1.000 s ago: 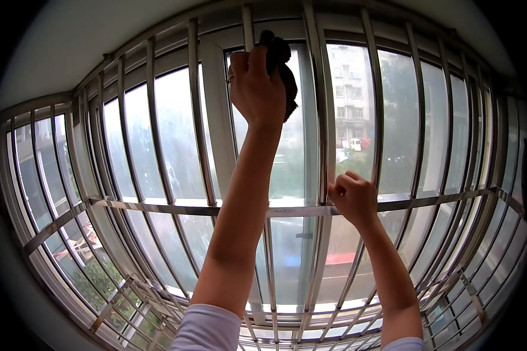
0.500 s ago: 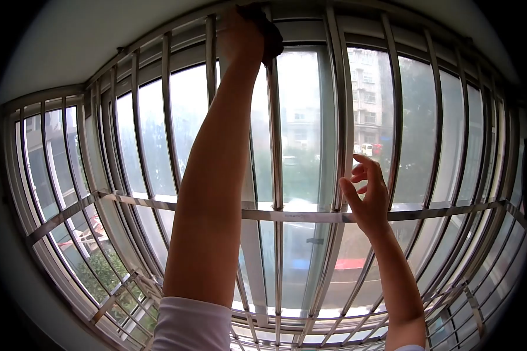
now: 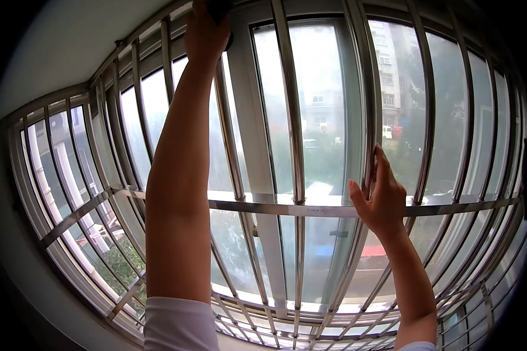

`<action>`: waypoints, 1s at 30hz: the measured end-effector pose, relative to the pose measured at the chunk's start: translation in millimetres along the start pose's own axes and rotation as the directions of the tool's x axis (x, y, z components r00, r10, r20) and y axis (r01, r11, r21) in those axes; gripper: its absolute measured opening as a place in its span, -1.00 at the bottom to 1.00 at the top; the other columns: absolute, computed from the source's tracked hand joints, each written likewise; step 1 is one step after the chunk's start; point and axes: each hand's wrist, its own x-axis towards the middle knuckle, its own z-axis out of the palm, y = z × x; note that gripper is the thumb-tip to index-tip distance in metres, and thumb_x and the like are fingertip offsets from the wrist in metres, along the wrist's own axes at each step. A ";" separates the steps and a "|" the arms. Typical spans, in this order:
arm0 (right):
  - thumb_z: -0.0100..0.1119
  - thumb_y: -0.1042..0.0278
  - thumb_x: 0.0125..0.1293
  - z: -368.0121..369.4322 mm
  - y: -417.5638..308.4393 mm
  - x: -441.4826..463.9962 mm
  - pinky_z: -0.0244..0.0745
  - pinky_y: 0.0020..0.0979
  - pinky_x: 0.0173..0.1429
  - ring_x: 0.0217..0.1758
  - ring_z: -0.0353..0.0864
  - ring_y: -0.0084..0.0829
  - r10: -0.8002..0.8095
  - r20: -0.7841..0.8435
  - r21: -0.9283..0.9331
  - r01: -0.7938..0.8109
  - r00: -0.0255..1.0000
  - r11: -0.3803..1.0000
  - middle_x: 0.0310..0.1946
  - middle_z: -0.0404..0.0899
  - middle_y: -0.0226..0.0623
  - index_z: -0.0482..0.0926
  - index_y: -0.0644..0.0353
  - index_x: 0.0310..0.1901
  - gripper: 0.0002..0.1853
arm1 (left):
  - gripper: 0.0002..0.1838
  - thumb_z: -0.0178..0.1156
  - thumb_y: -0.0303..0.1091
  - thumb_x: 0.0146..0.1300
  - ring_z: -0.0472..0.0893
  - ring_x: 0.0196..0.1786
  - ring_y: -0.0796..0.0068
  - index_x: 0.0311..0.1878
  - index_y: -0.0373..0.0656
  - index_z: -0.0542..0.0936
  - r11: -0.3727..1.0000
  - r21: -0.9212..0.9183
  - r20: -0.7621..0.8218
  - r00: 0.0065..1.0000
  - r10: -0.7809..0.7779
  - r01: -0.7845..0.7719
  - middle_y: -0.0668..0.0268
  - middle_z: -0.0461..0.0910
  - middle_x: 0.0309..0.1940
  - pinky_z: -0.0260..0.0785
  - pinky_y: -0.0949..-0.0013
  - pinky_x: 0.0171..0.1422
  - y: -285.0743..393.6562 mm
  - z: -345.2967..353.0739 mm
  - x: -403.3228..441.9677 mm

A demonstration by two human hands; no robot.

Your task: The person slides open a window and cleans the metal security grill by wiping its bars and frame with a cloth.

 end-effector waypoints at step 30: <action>-0.03 -0.14 0.42 38.5 -81.4 1.3 0.57 -0.21 -0.30 -0.49 0.67 -0.20 0.008 0.407 -0.105 0.038 0.914 0.994 -0.55 0.62 -0.21 0.71 0.04 -0.38 -0.52 | -0.30 0.19 -0.46 0.21 0.60 -0.10 -0.25 0.31 -0.32 0.03 0.934 0.104 0.411 0.840 -0.354 0.342 -0.23 0.41 0.02 0.57 0.01 -0.14 54.5 -104.7 -275.2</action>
